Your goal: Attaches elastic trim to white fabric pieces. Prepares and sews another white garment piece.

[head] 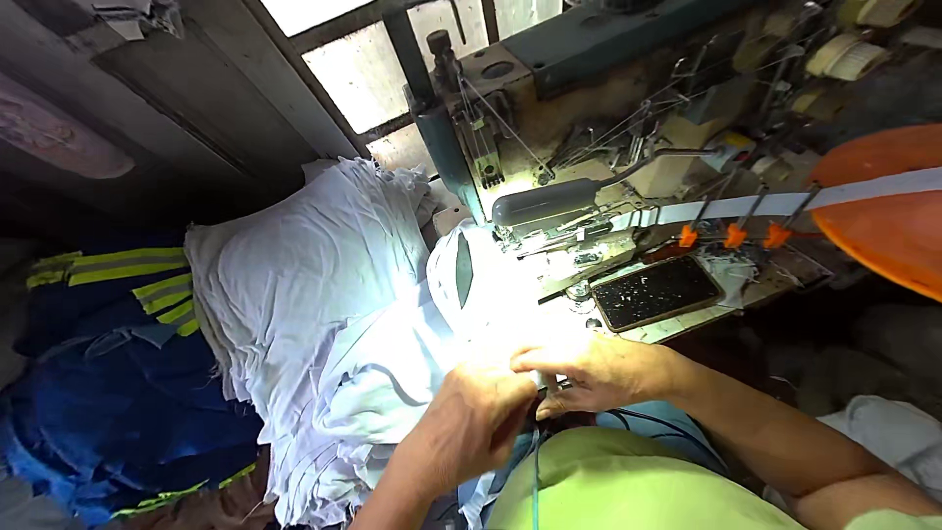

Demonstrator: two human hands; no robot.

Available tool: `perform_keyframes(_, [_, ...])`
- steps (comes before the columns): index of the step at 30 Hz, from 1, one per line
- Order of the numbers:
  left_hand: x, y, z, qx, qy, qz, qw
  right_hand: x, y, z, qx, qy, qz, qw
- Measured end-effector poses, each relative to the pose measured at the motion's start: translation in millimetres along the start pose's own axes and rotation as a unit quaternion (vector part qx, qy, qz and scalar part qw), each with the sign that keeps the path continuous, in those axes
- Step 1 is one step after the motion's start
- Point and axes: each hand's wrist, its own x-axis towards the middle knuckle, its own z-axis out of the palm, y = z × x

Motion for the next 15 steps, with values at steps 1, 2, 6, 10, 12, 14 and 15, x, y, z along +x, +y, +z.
perform_keyframes(1, [2,5,0,0.001,0.027,0.02,0.999,-1,0,-2,0.02,-0.022,0.001,1.0])
perform_keyframes(2, [4,8,2,0.006,0.063,0.031,0.997,-3,-1,-6,0.039,-0.031,0.007,0.999])
perform_keyframes(6, [8,-9,38,0.185,0.166,-0.023,0.968,-19,0,-19,0.215,0.046,-0.014,0.975])
perform_keyframes(10, [5,-56,53,0.303,0.228,-0.146,0.914,-42,6,-15,0.341,0.121,-0.013,0.932])
perform_keyframes(12, [14,-56,29,0.319,0.263,-0.153,0.898,-52,9,-8,0.353,0.132,0.005,0.926])
perform_keyframes(14, [22,-53,9,0.331,0.239,-0.115,0.906,-59,10,2,0.324,0.134,0.052,0.935])
perform_keyframes(15, [25,-54,3,0.325,0.211,-0.092,0.917,-61,10,6,0.291,0.128,0.071,0.945])
